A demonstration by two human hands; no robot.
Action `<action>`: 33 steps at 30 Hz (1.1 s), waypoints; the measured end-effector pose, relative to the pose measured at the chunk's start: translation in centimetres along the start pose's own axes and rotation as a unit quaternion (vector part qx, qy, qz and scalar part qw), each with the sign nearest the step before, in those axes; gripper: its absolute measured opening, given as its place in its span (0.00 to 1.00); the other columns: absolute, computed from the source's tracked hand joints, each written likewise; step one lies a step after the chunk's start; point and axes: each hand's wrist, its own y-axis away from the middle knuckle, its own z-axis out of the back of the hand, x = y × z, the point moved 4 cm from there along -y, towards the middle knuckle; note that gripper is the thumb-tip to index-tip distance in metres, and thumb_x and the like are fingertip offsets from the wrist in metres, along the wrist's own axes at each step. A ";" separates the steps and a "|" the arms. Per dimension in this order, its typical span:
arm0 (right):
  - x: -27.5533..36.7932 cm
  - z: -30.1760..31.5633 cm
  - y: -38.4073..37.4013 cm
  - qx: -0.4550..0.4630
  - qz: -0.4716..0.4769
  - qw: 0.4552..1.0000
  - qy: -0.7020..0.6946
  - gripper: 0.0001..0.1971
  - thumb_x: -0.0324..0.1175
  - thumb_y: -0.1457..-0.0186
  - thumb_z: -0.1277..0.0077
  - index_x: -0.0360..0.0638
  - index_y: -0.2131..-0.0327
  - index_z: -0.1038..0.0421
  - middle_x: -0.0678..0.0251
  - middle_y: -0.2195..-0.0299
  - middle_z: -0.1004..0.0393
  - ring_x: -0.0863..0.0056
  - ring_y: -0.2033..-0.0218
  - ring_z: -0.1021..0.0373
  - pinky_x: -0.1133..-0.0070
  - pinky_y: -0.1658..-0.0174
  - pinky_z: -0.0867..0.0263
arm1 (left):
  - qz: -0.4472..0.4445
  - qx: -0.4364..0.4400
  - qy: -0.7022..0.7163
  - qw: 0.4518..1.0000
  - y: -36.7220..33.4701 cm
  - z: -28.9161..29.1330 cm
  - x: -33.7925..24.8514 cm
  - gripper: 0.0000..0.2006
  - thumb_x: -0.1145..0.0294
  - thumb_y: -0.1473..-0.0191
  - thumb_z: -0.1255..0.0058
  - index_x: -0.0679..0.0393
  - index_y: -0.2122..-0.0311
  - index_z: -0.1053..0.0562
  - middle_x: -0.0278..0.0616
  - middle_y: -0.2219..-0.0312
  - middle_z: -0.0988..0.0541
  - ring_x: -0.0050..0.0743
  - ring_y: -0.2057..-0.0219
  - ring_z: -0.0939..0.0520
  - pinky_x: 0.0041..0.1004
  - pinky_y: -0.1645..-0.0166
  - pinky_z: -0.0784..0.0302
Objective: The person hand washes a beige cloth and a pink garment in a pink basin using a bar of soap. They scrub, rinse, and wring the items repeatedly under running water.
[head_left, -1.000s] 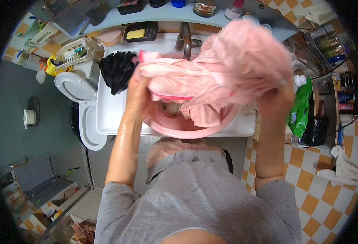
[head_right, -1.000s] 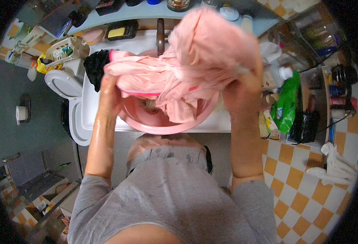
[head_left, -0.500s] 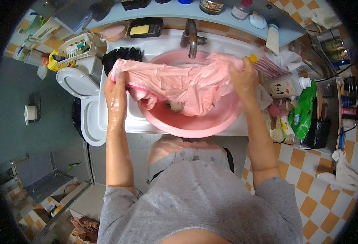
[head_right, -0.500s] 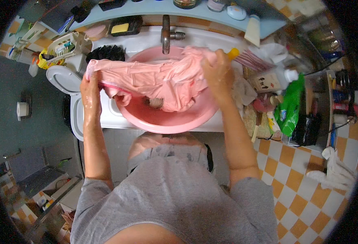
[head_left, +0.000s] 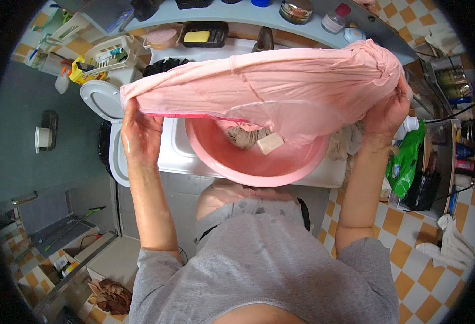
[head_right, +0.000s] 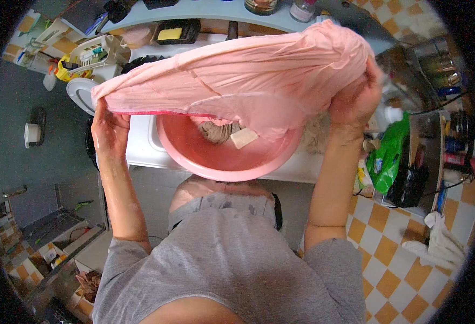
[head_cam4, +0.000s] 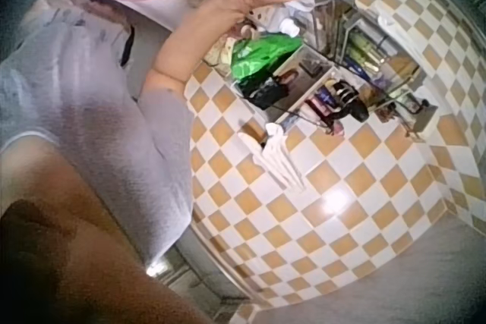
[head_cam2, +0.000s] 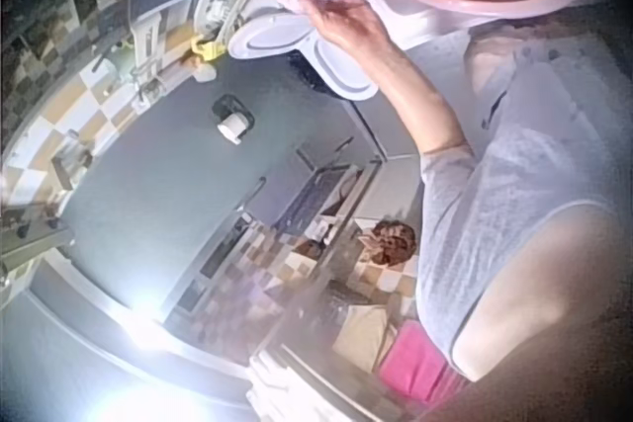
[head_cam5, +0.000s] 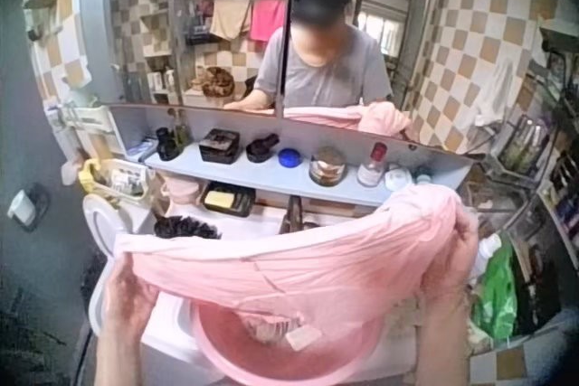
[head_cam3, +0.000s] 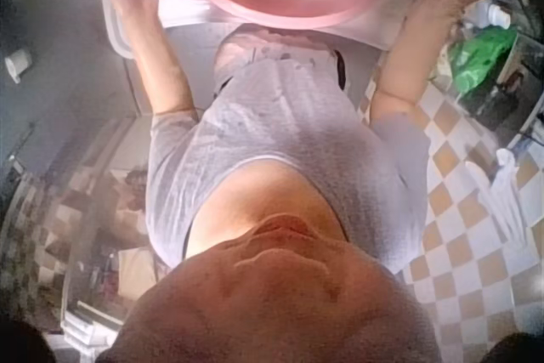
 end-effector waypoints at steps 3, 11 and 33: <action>0.9 -1.8 0.7 0.019 0.045 0.999 0.023 0.24 0.43 0.37 0.60 0.34 0.45 0.34 0.58 0.44 0.30 0.64 0.43 0.34 0.66 0.38 0.43 | 0.007 0.028 -0.044 0.999 0.0 -1.8 0.3 0.19 0.63 0.36 0.53 0.62 0.45 0.31 0.45 0.49 0.24 0.38 0.48 0.22 0.38 0.42 0.25; -3.1 -5.3 1.6 0.316 -0.057 0.941 0.109 0.20 0.39 0.37 0.54 0.38 0.46 0.34 0.62 0.52 0.26 0.72 0.53 0.28 0.75 0.50 0.32 | 0.071 0.026 -0.012 0.997 1.3 -4.5 1.6 0.17 0.69 0.39 0.52 0.64 0.46 0.31 0.48 0.51 0.23 0.39 0.50 0.20 0.39 0.44 0.25; 0.4 -10.5 1.9 0.341 -0.050 0.906 0.247 0.14 0.38 0.40 0.54 0.39 0.56 0.28 0.68 0.62 0.26 0.80 0.63 0.29 0.82 0.57 0.32 | -0.038 0.088 -0.517 0.851 1.8 -7.3 4.4 0.07 0.71 0.46 0.42 0.63 0.64 0.21 0.35 0.70 0.20 0.21 0.68 0.23 0.23 0.62 0.27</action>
